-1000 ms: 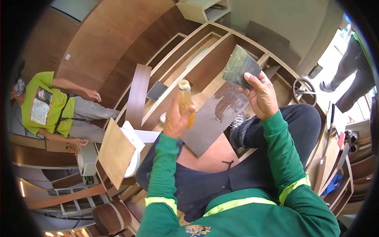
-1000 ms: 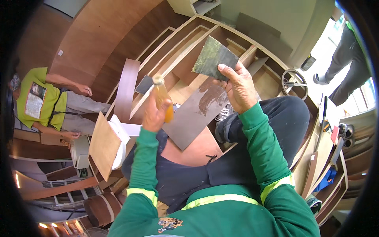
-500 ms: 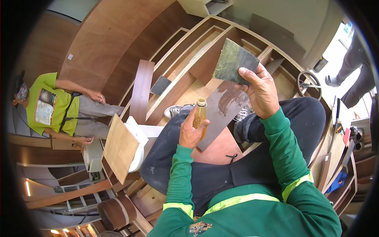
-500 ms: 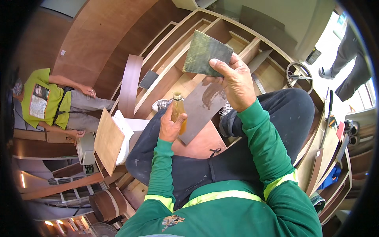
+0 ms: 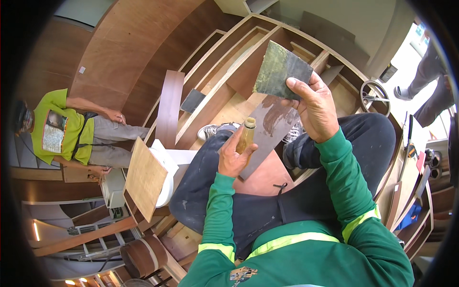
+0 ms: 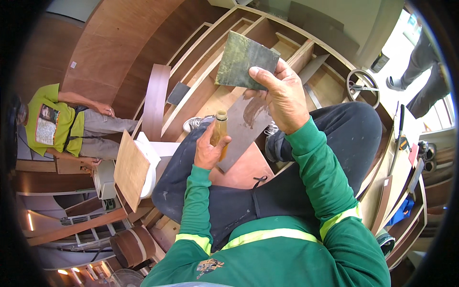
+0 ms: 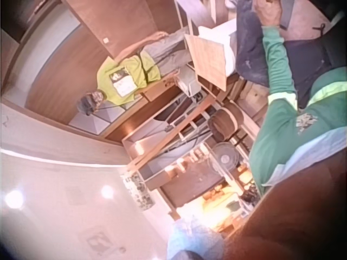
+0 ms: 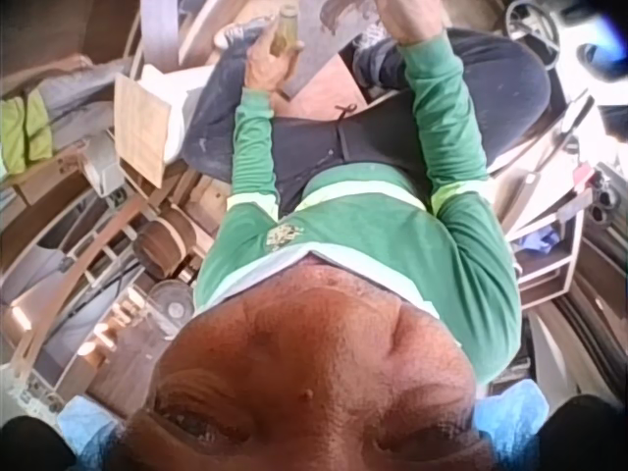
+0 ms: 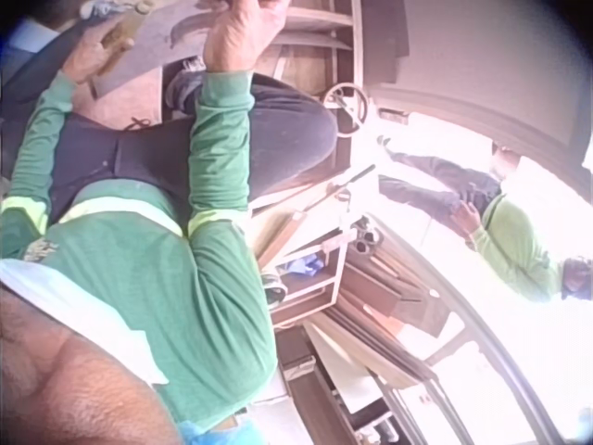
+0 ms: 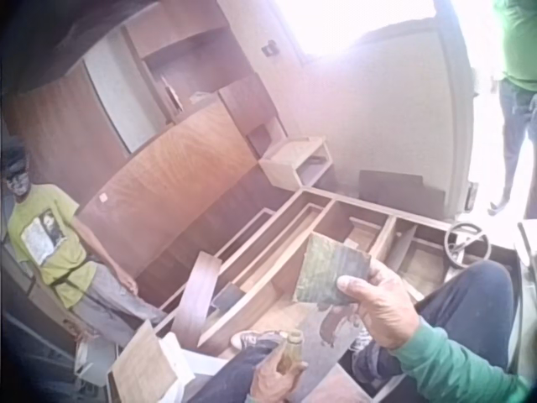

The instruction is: The person applies adhesive from a bottle onto a tile and spreads it evenly using a small handheld scraper.

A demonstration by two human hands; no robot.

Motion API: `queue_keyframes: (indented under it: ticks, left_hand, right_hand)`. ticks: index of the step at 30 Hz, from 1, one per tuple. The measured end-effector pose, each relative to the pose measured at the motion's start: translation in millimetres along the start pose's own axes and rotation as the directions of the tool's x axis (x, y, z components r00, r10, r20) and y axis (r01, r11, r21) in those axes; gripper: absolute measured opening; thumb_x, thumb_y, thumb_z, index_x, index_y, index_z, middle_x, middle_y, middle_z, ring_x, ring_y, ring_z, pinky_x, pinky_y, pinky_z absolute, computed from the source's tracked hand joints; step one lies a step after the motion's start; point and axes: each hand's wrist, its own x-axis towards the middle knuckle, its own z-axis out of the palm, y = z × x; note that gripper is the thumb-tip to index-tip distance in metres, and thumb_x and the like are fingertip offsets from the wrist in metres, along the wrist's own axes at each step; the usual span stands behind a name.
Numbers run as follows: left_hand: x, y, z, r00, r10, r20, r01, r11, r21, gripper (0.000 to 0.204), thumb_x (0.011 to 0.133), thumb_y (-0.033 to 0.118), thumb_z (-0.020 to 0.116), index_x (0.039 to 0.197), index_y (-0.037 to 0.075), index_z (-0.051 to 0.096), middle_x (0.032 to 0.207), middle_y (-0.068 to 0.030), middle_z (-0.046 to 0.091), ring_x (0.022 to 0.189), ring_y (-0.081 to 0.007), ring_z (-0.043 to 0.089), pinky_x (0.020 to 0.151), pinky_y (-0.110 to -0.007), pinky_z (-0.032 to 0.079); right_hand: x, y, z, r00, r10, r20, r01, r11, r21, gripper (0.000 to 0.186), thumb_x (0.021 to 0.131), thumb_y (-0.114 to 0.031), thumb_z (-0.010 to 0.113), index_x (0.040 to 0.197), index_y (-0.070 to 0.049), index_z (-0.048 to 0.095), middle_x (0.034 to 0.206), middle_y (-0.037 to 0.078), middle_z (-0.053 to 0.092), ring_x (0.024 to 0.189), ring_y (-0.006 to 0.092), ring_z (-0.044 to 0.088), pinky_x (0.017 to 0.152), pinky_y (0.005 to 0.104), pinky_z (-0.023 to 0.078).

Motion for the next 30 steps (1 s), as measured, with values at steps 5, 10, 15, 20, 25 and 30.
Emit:
queue_keyframes:
  ticks: [5,10,15,20,25,30]
  left_hand:
    - [0,1,0,1.000,0.011,0.003,-0.011,1.000,0.012,0.077,0.082,0.049,0.078,0.139,0.002,0.055,0.124,-0.0187,0.066,0.112,-0.0261,0.065,0.096,-0.038,0.050]
    - [1,3,1,1.000,0.010,0.001,-0.010,1.000,0.014,0.075,0.082,0.047,0.079,0.137,0.002,0.056,0.122,-0.0199,0.067,0.111,-0.0289,0.066,0.094,-0.038,0.051]
    - [1,1,2,0.999,0.045,-0.028,-0.045,0.999,0.023,0.071,0.082,0.044,0.079,0.135,0.002,0.057,0.120,-0.0219,0.067,0.110,-0.0345,0.067,0.091,-0.039,0.053]
    - [2,1,2,0.999,0.047,-0.023,-0.046,0.998,0.046,0.071,0.081,0.043,0.080,0.134,0.001,0.058,0.123,-0.0216,0.067,0.113,-0.0347,0.066,0.093,-0.040,0.052]
    - [3,3,0,0.999,0.046,-0.023,-0.045,0.997,0.070,0.070,0.081,0.043,0.080,0.133,0.002,0.059,0.125,-0.0214,0.066,0.116,-0.0355,0.064,0.096,-0.040,0.052]
    - [2,9,-6,1.000,0.022,-0.007,-0.022,0.994,0.111,0.070,0.080,0.043,0.081,0.134,0.005,0.059,0.127,-0.0198,0.065,0.118,-0.0355,0.063,0.097,-0.040,0.051]
  right_hand:
    - [-1,-1,3,1.000,-0.004,-0.024,0.003,1.000,-0.015,0.032,0.091,-0.006,0.069,0.121,-0.003,0.059,0.110,0.007,0.069,0.090,0.0168,0.069,0.067,0.0319,0.059]
    - [-1,0,3,0.999,-0.006,-0.039,0.005,0.999,-0.032,0.032,0.091,-0.005,0.069,0.121,-0.003,0.059,0.109,0.007,0.069,0.090,0.0165,0.069,0.067,0.0315,0.059]
    - [-1,1,5,0.999,-0.015,-0.051,0.013,0.999,-0.048,0.031,0.091,-0.005,0.069,0.121,-0.003,0.059,0.109,0.007,0.069,0.090,0.0166,0.070,0.066,0.0308,0.059]
    - [2,7,-1,0.998,-0.043,-0.044,0.038,0.993,-0.113,0.032,0.092,-0.005,0.068,0.122,-0.004,0.059,0.108,0.005,0.070,0.090,0.0136,0.070,0.066,0.0274,0.059]
    - [6,20,-14,0.996,-0.031,-0.085,0.013,0.980,-0.201,0.032,0.092,-0.005,0.069,0.122,-0.005,0.059,0.107,0.004,0.070,0.090,0.0122,0.070,0.066,0.0259,0.059]
    - [12,29,-29,0.991,-0.019,-0.132,-0.022,0.954,-0.299,0.031,0.091,-0.010,0.069,0.121,-0.005,0.061,0.107,0.004,0.070,0.088,0.0116,0.069,0.068,0.0254,0.058]
